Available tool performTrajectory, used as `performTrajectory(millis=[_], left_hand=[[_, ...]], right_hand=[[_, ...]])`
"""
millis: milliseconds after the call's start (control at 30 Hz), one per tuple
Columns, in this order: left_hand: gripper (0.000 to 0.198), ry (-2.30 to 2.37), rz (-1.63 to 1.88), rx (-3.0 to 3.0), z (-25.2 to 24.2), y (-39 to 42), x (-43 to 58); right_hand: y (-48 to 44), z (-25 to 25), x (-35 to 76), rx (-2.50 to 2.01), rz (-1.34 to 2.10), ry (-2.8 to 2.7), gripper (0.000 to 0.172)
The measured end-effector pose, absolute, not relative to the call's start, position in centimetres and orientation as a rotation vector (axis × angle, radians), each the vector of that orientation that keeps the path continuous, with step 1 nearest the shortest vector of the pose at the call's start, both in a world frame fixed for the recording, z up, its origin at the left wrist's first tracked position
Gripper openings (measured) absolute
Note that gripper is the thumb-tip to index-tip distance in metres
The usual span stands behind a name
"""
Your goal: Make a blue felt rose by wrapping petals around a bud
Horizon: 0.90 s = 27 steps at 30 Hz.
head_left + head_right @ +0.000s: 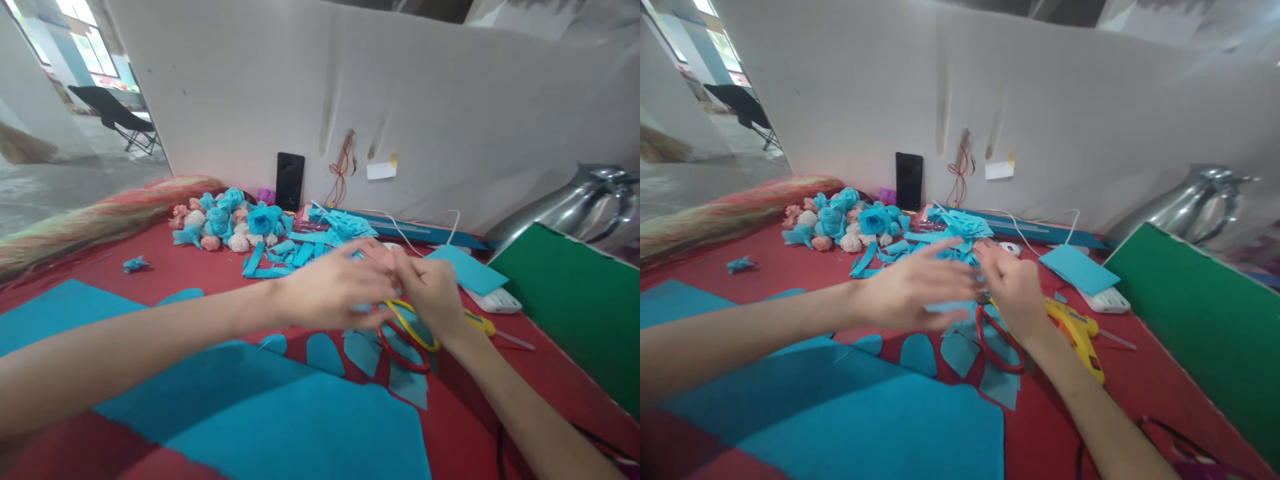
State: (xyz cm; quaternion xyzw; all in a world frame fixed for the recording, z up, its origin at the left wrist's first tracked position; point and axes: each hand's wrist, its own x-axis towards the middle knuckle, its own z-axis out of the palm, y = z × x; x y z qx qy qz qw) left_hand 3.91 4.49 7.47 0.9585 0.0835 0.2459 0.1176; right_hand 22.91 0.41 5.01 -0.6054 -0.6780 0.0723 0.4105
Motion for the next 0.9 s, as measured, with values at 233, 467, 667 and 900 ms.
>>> performTrajectory(millis=[233, 467, 667, 900], left_hand=[[0.044, 0.844, 0.684, 2.739, 6.3, 6.8, 0.8], [0.019, 0.996, 0.433, 2.666, 3.1, 4.2, -1.2], [0.033, 0.836, 0.551, 2.296, 4.6, 3.6, 0.2], [0.024, 0.350, 0.432, 1.801, 6.2, 3.2, 5.8]], right_hand=[[0.5, 5.4, 23.2, -1.365, 0.283, -1.984, 0.058], [-2.1, 7.8, 20.5, -1.132, 0.610, -1.782, 0.038], [-1.5, 8.5, 20.0, -0.813, 1.234, -1.098, 0.033], [-2.0, 8.1, 18.2, -0.609, 1.399, -0.939, 0.037]])
